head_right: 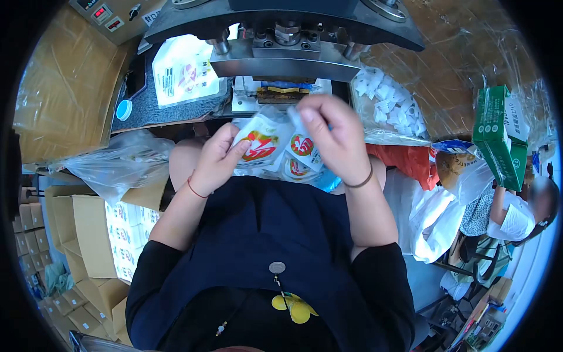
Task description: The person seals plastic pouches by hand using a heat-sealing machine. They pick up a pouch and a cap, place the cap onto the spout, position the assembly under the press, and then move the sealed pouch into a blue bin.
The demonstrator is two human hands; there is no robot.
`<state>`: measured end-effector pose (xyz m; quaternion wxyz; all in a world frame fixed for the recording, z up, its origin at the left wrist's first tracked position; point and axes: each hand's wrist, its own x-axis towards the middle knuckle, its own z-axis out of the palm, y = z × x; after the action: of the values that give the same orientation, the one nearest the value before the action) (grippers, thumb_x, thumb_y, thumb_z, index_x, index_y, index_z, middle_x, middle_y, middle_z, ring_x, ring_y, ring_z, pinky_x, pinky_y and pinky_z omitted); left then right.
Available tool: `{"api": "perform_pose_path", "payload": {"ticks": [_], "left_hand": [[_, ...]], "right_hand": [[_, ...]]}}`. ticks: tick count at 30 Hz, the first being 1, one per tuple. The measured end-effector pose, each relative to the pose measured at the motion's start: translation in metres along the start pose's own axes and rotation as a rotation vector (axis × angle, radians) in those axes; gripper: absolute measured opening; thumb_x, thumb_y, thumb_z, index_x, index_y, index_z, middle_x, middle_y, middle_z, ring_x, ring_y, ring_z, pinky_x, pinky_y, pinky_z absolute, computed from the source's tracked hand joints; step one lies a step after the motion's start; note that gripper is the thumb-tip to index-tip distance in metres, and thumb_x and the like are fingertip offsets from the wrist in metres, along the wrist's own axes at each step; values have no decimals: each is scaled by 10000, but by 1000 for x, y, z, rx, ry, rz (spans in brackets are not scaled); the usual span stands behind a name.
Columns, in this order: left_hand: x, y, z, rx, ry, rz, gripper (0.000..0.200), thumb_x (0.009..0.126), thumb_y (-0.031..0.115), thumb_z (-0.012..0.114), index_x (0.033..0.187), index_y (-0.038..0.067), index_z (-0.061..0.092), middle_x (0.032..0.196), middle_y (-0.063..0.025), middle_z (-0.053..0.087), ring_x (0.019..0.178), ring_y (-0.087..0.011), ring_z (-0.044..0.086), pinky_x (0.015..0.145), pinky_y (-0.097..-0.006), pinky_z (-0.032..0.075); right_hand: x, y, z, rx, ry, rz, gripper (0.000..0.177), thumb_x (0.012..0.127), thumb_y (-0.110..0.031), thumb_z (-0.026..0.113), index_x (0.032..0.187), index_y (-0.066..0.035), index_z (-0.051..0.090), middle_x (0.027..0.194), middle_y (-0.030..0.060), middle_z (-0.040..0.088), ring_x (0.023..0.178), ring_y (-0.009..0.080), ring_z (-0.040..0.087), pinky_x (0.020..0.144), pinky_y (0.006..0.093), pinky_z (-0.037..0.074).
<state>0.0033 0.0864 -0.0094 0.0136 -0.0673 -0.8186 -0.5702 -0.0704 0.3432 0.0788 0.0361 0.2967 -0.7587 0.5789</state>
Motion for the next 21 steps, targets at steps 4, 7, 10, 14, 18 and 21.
{"api": "perform_pose_path", "payload": {"ticks": [4,7,10,14,18,21], "left_hand": [[0,19,28,-451,15,-62,236,1023,173,630,1162,-18,640,964,-61,717,857,-93,640,763,-274,525],[2,22,21,-304,-125,-129,238,1009,191,663,1085,-33,686,923,-53,732,848,-77,655,775,-258,538],[0,26,30,-449,-145,-135,262,1003,221,683,1030,-38,711,908,-39,731,834,-63,642,750,-250,535],[-1,38,39,-678,-202,-270,280,1028,238,648,1087,-31,699,985,-37,729,888,-67,639,786,-251,533],[-1,33,47,-767,-424,-325,273,1028,204,637,1159,-31,682,1055,-71,733,941,-89,666,842,-284,553],[1,26,52,-914,-395,-376,248,997,130,657,1195,-20,670,1091,-88,732,973,-117,688,868,-303,562]], "right_hand": [[12,-11,-6,-60,28,39,192,995,-184,660,1007,8,668,878,55,667,802,132,618,735,272,496],[12,-9,-5,82,112,81,185,961,-183,702,1005,-4,680,857,57,677,779,137,621,706,284,500],[15,-18,3,-219,-29,-23,171,923,-165,731,1004,-21,689,860,85,693,778,184,649,708,317,513],[19,-16,-22,-499,-254,-107,151,974,-157,633,1015,-19,679,935,142,700,911,322,671,818,398,521],[16,-9,-36,-324,-415,-33,186,983,-147,589,1095,-14,655,1013,155,653,906,332,646,818,394,509],[19,-4,-58,-826,-167,-218,232,960,-161,613,1157,-47,660,1098,173,653,973,376,651,853,437,518]]}}
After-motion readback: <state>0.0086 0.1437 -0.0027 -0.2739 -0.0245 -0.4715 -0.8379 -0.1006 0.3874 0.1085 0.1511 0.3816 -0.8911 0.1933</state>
